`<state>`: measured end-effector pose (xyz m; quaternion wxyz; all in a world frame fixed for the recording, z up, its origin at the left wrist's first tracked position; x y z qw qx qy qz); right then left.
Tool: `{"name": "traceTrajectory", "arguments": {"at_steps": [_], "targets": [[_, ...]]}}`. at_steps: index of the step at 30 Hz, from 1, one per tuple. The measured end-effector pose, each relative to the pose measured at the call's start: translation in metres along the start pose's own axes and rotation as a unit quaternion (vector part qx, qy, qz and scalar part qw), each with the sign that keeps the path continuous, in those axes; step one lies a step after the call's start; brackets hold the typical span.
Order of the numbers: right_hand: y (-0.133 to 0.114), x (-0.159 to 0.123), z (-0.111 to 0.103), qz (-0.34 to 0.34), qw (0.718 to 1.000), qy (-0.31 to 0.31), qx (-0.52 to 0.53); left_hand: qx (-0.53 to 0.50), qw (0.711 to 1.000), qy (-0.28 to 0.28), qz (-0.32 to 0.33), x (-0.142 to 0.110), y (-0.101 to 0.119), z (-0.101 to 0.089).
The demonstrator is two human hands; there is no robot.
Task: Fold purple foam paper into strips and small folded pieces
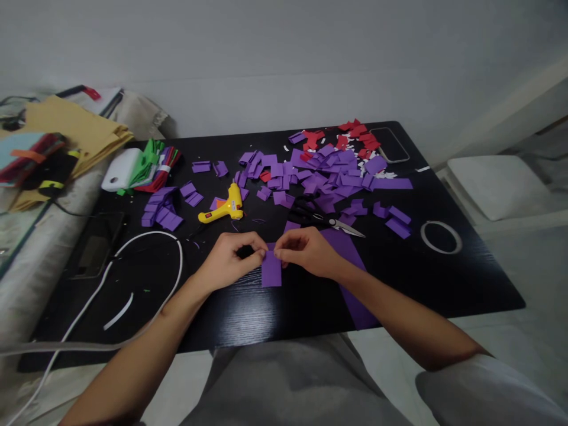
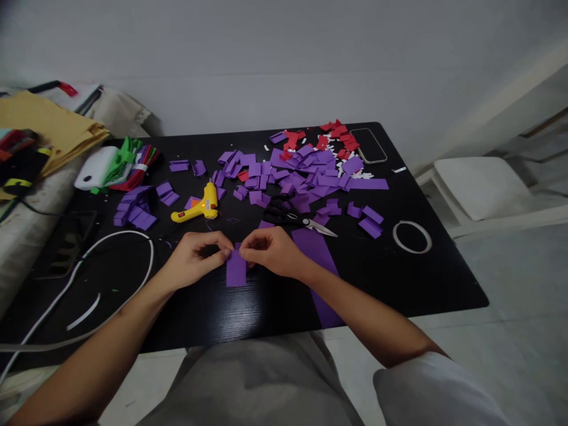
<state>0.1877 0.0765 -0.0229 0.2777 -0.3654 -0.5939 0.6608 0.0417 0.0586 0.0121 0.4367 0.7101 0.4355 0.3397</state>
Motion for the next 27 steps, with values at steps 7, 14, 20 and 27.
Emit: {"name": "traceTrajectory", "arguments": {"at_steps": [7,14,20,27], "targets": [[0.0,0.003,-0.014,-0.001,0.999,0.049,-0.008,0.0,0.996,0.089,-0.009,0.001,-0.005,-0.028],[0.01,0.003,0.002,0.026,0.999,0.013,0.021,0.0,1.0,0.017,0.0,0.0,-0.009,0.005],[0.011,0.001,0.004,0.017,1.0,0.004,0.011,-0.001,1.0,-0.002,0.022,0.0,-0.005,0.01],[0.009,0.007,-0.011,0.02,1.0,0.001,-0.014,0.003,0.999,0.04,0.019,0.002,-0.003,-0.014]]}}
Point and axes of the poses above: each hand's wrist, its own x-axis towards the middle knuckle, its own z-axis out of the palm, y = z × x, the point moved 8 cm from there along x, towards the middle knuckle, and after that the axes turned 8 degrees about -x, right-handed, at the moved point
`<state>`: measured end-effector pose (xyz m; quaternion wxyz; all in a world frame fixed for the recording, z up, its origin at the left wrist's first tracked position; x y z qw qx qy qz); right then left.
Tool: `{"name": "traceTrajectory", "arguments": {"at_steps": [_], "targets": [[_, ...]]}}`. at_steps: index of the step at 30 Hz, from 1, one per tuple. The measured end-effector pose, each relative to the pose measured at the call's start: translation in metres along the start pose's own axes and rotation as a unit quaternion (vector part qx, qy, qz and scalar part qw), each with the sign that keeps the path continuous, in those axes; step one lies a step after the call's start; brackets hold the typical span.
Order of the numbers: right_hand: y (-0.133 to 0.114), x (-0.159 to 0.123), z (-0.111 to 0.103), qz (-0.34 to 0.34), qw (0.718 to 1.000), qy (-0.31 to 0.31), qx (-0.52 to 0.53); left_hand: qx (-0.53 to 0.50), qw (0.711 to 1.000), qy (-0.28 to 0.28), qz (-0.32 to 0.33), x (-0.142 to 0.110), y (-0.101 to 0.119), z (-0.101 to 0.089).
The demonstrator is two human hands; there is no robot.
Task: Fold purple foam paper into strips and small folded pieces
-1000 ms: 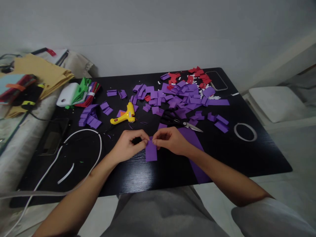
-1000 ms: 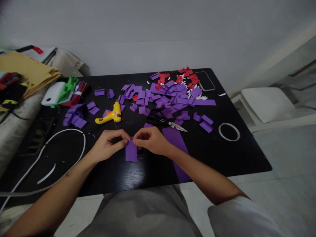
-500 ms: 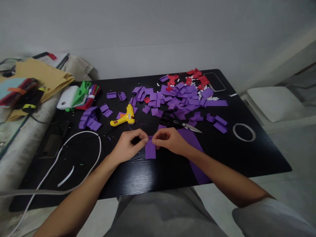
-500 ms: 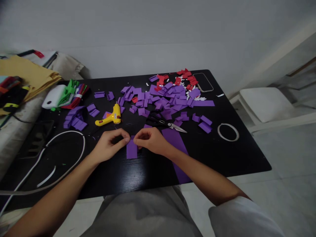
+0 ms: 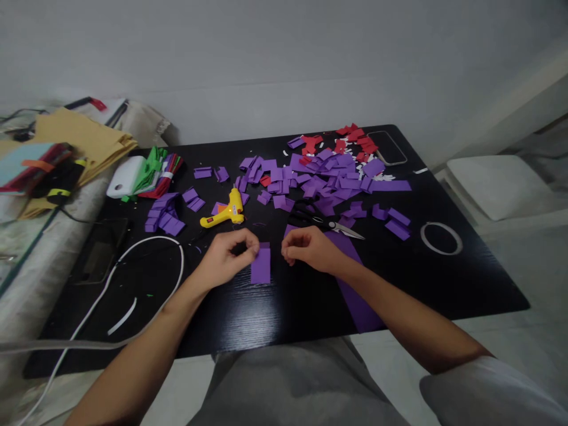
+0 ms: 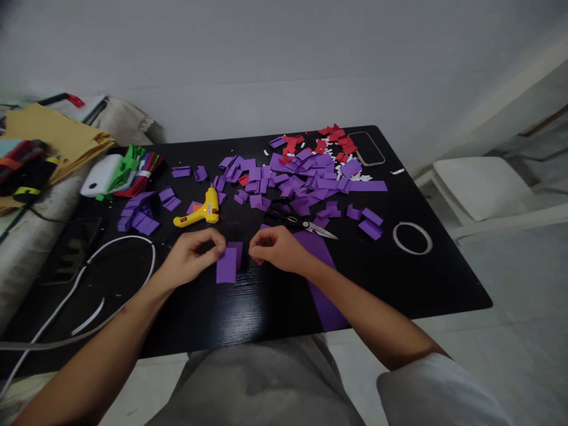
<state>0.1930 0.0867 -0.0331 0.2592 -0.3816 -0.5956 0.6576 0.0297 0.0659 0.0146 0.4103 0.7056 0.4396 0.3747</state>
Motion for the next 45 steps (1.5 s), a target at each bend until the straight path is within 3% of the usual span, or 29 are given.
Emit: {"name": "traceTrajectory", "arguments": {"at_steps": [4,15,18,23,27,31,37,45], "targets": [[-0.005,0.0,-0.004,-0.01,0.999,0.035,0.004,-0.007,1.0,0.022,-0.008,0.001,-0.002,-0.007],[0.005,-0.005,0.018,-0.028,0.999,0.021,-0.003,0.002,0.999,-0.052,-0.012,-0.003,-0.001,0.023],[0.0,-0.004,0.007,-0.033,0.999,0.036,-0.01,0.008,0.998,-0.054,-0.022,-0.002,-0.003,0.015],[-0.015,-0.003,-0.022,-0.032,0.994,0.101,0.02,-0.01,0.999,0.003,-0.044,0.001,-0.012,-0.008],[-0.005,-0.002,-0.016,0.019,0.991,0.086,0.098,-0.02,0.999,0.032,-0.015,-0.001,-0.006,-0.006],[0.006,-0.002,-0.004,0.057,0.986,0.07,0.142,-0.029,0.999,-0.002,0.036,-0.003,0.006,0.006],[0.01,-0.002,0.0,0.063,0.984,0.059,0.156,0.008,0.996,-0.036,0.076,-0.003,0.016,0.01],[0.012,-0.002,0.001,0.069,0.984,0.062,0.153,0.029,0.996,-0.012,0.085,-0.004,0.013,0.012]]}}
Point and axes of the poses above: each hand's wrist, its own x-axis towards the middle knuckle, its own z-axis out of the palm, y = z × x, the point moved 8 cm from there along x, towards the middle knuckle, and after that the axes turned 8 degrees about -x, right-handed, at the moved point
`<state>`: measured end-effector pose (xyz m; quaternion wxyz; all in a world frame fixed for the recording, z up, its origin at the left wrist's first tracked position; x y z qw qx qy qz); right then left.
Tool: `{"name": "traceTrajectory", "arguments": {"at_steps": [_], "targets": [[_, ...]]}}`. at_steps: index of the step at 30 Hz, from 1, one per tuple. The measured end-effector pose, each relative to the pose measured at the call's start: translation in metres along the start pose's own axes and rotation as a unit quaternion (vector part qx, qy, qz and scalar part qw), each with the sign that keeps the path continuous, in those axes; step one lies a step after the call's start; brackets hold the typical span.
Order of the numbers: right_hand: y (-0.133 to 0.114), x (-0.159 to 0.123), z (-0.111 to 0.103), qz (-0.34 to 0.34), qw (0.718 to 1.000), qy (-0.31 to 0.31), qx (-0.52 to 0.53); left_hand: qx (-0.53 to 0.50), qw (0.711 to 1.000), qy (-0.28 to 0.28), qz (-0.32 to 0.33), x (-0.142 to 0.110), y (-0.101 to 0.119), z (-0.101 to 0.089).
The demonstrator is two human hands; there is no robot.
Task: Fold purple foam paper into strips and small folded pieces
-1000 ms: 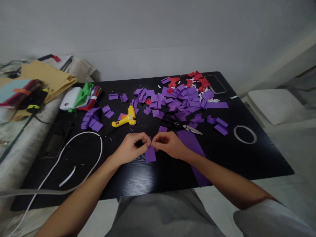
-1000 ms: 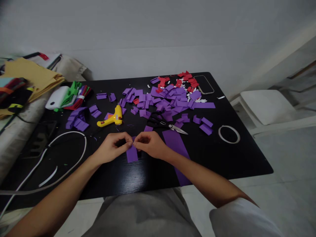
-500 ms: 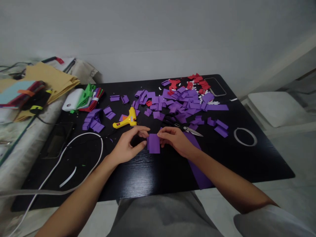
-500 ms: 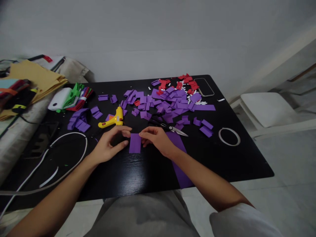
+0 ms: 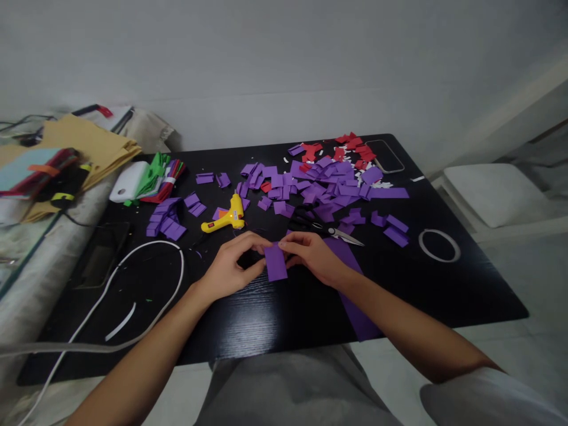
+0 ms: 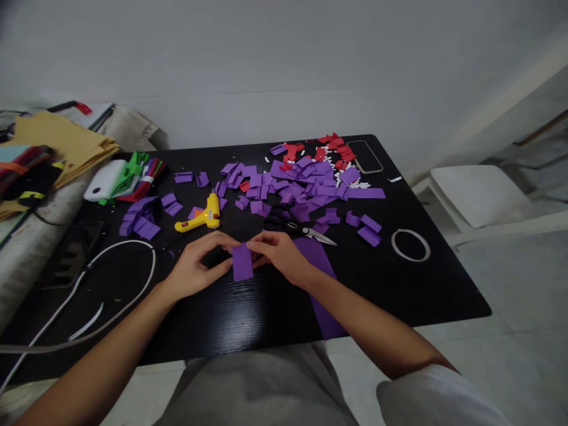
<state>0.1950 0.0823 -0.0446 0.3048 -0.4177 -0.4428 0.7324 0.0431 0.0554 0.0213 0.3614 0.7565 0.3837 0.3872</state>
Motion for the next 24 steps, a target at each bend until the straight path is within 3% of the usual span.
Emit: {"name": "traceTrajectory", "arguments": {"at_steps": [4,7,11,17,24], "targets": [[0.002,0.0,0.003,0.002,1.0,-0.01,-0.004,-0.002,0.999,0.036,-0.013,-0.001,-0.007,0.0],[0.001,0.001,0.005,-0.011,1.0,-0.007,-0.017,-0.013,0.993,0.095,-0.064,-0.004,-0.016,-0.006],[-0.004,0.001,0.002,-0.054,0.994,0.023,-0.091,-0.066,0.977,0.161,-0.12,-0.008,-0.027,-0.013],[-0.003,-0.004,0.0,-0.063,0.979,0.048,-0.187,-0.138,0.954,0.227,-0.141,-0.007,-0.03,-0.023],[-0.003,-0.002,-0.002,-0.046,0.992,0.06,-0.104,-0.184,0.936,0.266,-0.143,-0.007,-0.03,-0.032]]}}
Point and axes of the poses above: each hand's wrist, its own x-axis towards the middle knuckle, its own z-axis out of the palm, y = z × x, the point moved 8 cm from there along x, towards the middle knuckle, and after that the axes turned 8 degrees about -x, right-handed, at the moved point
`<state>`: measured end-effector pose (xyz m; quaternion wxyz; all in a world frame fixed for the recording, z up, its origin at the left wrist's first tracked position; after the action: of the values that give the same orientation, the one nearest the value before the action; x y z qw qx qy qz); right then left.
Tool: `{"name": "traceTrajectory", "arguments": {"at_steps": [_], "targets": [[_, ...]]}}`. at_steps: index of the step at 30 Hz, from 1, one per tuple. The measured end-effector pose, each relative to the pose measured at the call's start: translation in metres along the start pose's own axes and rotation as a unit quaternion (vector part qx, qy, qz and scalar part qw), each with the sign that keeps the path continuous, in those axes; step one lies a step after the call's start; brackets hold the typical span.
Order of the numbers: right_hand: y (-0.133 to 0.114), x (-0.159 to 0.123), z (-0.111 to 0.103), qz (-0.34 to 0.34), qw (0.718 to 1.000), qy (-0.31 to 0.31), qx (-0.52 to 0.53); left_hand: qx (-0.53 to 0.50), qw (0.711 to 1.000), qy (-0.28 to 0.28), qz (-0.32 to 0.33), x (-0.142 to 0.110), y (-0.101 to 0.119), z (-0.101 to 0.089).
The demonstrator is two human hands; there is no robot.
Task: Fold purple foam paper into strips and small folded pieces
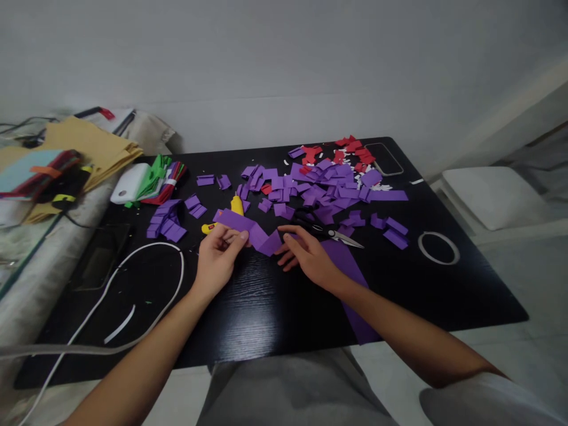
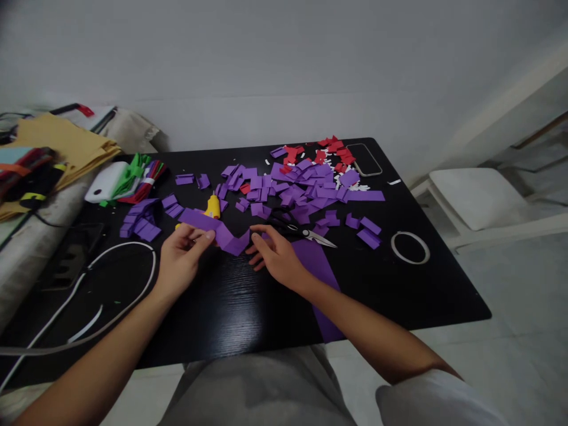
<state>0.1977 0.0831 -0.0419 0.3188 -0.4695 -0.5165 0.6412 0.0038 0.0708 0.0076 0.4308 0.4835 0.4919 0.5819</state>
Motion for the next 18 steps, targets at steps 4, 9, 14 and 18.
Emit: {"name": "traceTrajectory", "arguments": {"at_steps": [4,9,14,18], "targets": [[0.003,0.0,0.004,0.051,0.993,-0.023,0.108,-0.048,0.999,0.0,-0.024,-0.001,-0.006,-0.004],[0.001,-0.002,0.01,0.066,0.977,-0.071,0.189,-0.077,0.996,-0.033,-0.042,-0.004,-0.009,0.0],[-0.004,-0.002,0.008,0.028,0.977,-0.07,0.201,-0.107,0.991,-0.051,-0.056,-0.004,-0.012,0.002],[-0.01,-0.003,0.004,0.003,0.98,-0.055,0.191,-0.093,0.994,-0.049,-0.042,-0.002,-0.013,-0.002]]}}
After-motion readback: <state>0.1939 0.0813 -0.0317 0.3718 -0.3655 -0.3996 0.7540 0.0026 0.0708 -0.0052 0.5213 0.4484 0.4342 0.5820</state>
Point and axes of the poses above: each hand's wrist, its own x-axis towards the middle knuckle, its own z-axis out of the palm, y = z × x, the point moved 8 cm from there along x, towards the middle knuckle, and after that the axes turned 8 degrees about -x, right-handed, at the moved point
